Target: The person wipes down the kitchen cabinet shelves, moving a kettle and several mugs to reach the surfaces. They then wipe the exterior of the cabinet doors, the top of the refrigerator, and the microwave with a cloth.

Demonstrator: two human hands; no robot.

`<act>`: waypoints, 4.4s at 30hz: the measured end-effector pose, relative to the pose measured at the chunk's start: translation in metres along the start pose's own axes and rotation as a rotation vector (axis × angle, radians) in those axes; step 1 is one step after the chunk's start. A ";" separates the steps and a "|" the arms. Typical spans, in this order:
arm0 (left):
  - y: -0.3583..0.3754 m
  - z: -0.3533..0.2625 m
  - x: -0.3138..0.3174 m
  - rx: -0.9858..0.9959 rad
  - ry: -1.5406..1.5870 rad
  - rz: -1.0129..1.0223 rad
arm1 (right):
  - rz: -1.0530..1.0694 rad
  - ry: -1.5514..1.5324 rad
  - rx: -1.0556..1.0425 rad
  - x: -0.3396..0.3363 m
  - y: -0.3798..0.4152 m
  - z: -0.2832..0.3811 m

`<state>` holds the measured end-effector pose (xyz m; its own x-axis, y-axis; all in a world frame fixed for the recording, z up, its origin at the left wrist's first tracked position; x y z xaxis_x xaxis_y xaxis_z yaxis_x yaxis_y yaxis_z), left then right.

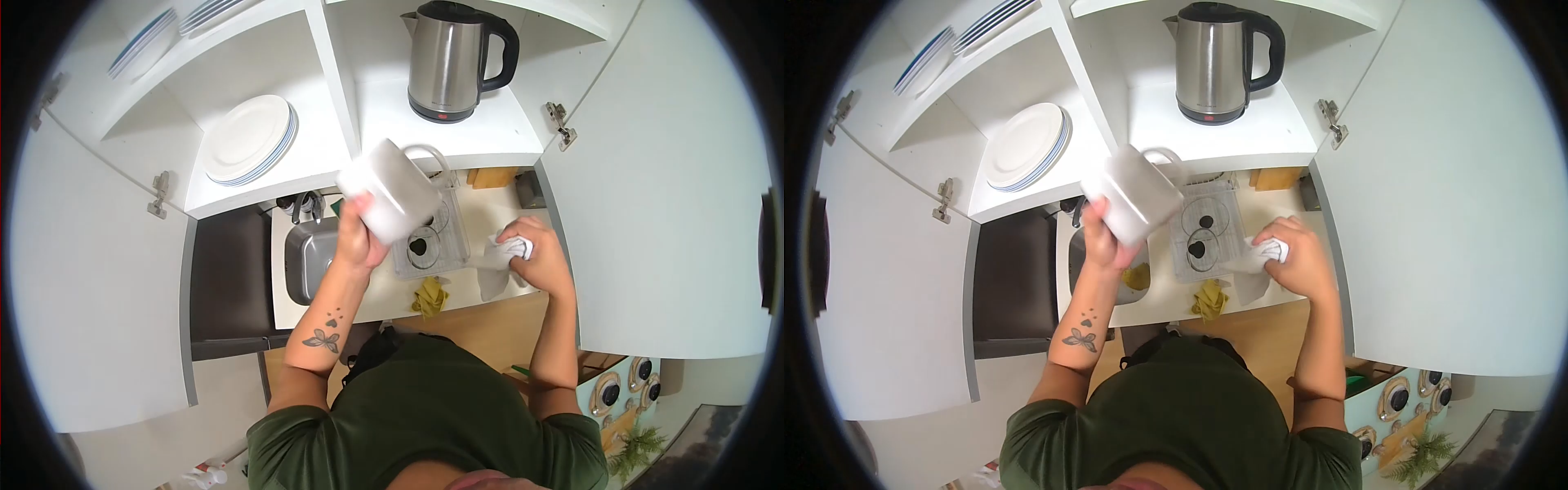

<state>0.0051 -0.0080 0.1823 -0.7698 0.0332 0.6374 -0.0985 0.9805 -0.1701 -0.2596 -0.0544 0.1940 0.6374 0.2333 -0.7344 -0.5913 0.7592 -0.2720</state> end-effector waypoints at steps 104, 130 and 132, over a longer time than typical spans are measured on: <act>-0.377 -0.187 0.241 1.072 -2.179 -0.221 | -0.603 -1.389 -0.288 -0.221 -0.433 0.032; -0.502 -0.168 0.221 -0.231 -2.310 0.005 | -1.610 -0.164 -0.584 -0.231 -0.400 0.026; -0.503 -0.168 0.219 -0.236 -2.294 0.024 | -1.517 -0.183 -0.545 -0.229 -0.400 0.027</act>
<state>-0.0078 -0.4610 0.5333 0.0212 0.0099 -0.9997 -0.1628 0.9866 0.0064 -0.1560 -0.3951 0.4880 0.7902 -0.3941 0.4694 0.5323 0.0619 -0.8443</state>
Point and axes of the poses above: each hand's wrist, its own y-axis away from the middle knuckle, its own x-axis out of the palm, z = x × y, the point moved 2 cm from there along -y, towards the middle knuckle
